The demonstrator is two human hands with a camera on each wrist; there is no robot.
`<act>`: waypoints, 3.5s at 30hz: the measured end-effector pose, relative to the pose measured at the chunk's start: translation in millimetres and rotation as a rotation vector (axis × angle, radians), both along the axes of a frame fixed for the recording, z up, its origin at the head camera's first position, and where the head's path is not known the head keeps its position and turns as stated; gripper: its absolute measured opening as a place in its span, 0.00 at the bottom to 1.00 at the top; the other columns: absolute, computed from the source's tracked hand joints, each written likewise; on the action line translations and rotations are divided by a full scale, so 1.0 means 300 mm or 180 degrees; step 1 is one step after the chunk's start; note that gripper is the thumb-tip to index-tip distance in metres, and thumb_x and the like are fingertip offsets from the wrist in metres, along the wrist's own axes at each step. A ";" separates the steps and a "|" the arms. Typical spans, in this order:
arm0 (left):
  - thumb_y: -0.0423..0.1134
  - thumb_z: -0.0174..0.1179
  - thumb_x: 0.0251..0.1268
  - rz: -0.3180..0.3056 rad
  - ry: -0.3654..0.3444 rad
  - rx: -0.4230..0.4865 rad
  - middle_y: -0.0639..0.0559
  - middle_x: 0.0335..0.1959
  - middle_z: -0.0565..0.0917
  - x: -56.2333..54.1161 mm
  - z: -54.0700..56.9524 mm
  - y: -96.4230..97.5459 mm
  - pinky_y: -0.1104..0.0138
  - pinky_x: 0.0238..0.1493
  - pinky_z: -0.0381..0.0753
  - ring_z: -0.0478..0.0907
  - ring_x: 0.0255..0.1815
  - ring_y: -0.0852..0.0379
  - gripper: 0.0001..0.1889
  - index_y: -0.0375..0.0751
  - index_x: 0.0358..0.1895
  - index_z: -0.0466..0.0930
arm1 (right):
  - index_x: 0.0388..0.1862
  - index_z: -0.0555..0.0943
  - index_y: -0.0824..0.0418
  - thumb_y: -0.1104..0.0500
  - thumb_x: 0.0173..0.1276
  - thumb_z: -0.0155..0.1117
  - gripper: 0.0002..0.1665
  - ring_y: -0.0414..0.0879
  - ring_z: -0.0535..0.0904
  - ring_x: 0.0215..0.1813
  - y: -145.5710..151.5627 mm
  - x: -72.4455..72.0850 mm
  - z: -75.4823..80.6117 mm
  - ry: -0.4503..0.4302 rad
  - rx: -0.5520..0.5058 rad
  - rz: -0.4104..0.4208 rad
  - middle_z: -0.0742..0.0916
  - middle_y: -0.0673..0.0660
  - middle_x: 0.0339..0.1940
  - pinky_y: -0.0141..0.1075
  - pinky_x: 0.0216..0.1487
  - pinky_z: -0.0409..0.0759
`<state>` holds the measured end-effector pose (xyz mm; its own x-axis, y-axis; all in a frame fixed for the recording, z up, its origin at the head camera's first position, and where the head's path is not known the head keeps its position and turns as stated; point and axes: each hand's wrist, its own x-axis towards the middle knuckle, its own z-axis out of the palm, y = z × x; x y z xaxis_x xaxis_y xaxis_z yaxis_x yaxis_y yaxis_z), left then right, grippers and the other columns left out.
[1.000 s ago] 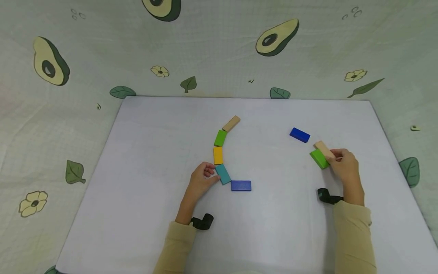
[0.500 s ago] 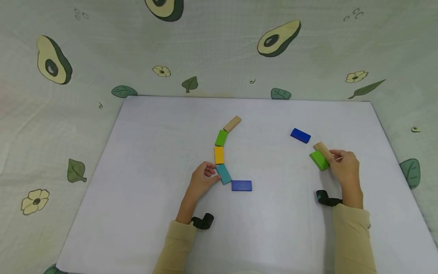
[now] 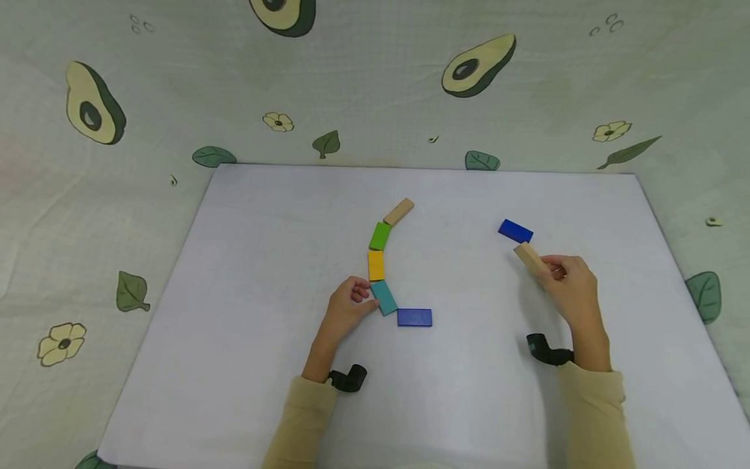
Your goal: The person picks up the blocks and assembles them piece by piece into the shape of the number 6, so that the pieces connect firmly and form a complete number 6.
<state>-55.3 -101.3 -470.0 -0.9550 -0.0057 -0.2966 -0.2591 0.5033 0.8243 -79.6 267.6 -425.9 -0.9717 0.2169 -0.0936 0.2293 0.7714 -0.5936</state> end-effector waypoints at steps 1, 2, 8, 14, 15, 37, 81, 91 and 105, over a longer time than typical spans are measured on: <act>0.38 0.66 0.55 -0.0001 -0.0004 -0.0004 0.49 0.36 0.75 0.000 0.000 0.001 0.65 0.45 0.71 0.69 0.39 0.54 0.17 0.41 0.47 0.73 | 0.54 0.74 0.71 0.61 0.66 0.55 0.20 0.54 0.68 0.44 -0.014 0.004 0.003 0.0016 -0.0003 0.0046 0.74 0.66 0.45 0.32 0.38 0.65; 0.38 0.66 0.55 0.0000 -0.0009 -0.0009 0.49 0.36 0.75 -0.001 0.001 0.001 0.65 0.45 0.71 0.69 0.39 0.54 0.17 0.41 0.47 0.73 | 0.53 0.75 0.71 0.62 0.65 0.55 0.19 0.54 0.69 0.43 -0.028 0.009 0.004 0.0037 -0.0013 0.0096 0.74 0.66 0.44 0.32 0.38 0.65; 0.38 0.66 0.55 0.0017 -0.0005 -0.0004 0.49 0.36 0.75 -0.003 -0.002 0.001 0.65 0.45 0.71 0.69 0.39 0.54 0.17 0.41 0.47 0.73 | 0.46 0.77 0.72 0.67 0.60 0.59 0.15 0.51 0.71 0.39 -0.089 0.026 -0.025 0.0249 -0.0106 0.0443 0.76 0.65 0.37 0.24 0.35 0.65; 0.37 0.66 0.54 0.0014 0.0050 0.0021 0.49 0.36 0.76 -0.003 -0.007 0.001 0.65 0.44 0.70 0.69 0.39 0.54 0.17 0.41 0.46 0.74 | 0.47 0.76 0.71 0.63 0.62 0.59 0.16 0.51 0.69 0.38 -0.140 0.034 -0.046 0.0010 -0.0084 0.0638 0.75 0.62 0.35 0.35 0.37 0.68; 0.38 0.66 0.54 0.0014 0.0048 0.0018 0.49 0.36 0.76 -0.002 -0.007 0.001 0.65 0.44 0.70 0.69 0.39 0.54 0.17 0.41 0.46 0.74 | 0.47 0.75 0.71 0.63 0.62 0.59 0.16 0.51 0.69 0.38 -0.146 0.034 -0.050 -0.0024 -0.0106 0.0650 0.75 0.62 0.35 0.37 0.38 0.69; 0.37 0.67 0.53 0.0005 0.0065 0.0085 0.49 0.35 0.76 0.000 -0.013 -0.001 0.65 0.44 0.70 0.69 0.38 0.54 0.18 0.40 0.46 0.74 | 0.44 0.73 0.71 0.63 0.59 0.65 0.18 0.52 0.72 0.39 -0.230 0.052 -0.066 -0.0233 -0.0407 0.0971 0.77 0.64 0.37 0.39 0.39 0.72; 0.38 0.67 0.54 0.0026 -0.0008 0.0023 0.49 0.36 0.76 -0.004 -0.013 0.000 0.65 0.44 0.70 0.69 0.39 0.54 0.18 0.41 0.47 0.73 | 0.44 0.66 0.72 0.65 0.69 0.52 0.10 0.49 0.82 0.20 -0.356 0.097 -0.106 -0.1124 -0.1882 0.0699 0.85 0.62 0.23 0.41 0.24 0.81; 0.38 0.66 0.54 0.0019 -0.0013 0.0015 0.49 0.36 0.76 -0.005 -0.006 0.001 0.64 0.45 0.70 0.69 0.39 0.53 0.18 0.41 0.47 0.73 | 0.43 0.65 0.71 0.66 0.70 0.50 0.09 0.52 0.84 0.23 -0.375 0.115 -0.120 -0.1057 -0.2046 0.0782 0.86 0.65 0.25 0.41 0.25 0.82; 0.38 0.66 0.54 0.0022 -0.0016 -0.0008 0.49 0.36 0.76 -0.001 -0.006 0.000 0.64 0.45 0.71 0.69 0.39 0.53 0.18 0.41 0.47 0.73 | 0.43 0.65 0.70 0.64 0.70 0.50 0.09 0.52 0.84 0.23 -0.388 0.126 -0.136 -0.0992 -0.2035 0.0802 0.85 0.64 0.24 0.40 0.25 0.82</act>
<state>-55.6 -101.4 -471.6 -0.9534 -0.0131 -0.3014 -0.2667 0.5035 0.8218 -42.0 151.2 -466.6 -0.8927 -0.1974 -0.4052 0.3221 0.3496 -0.8798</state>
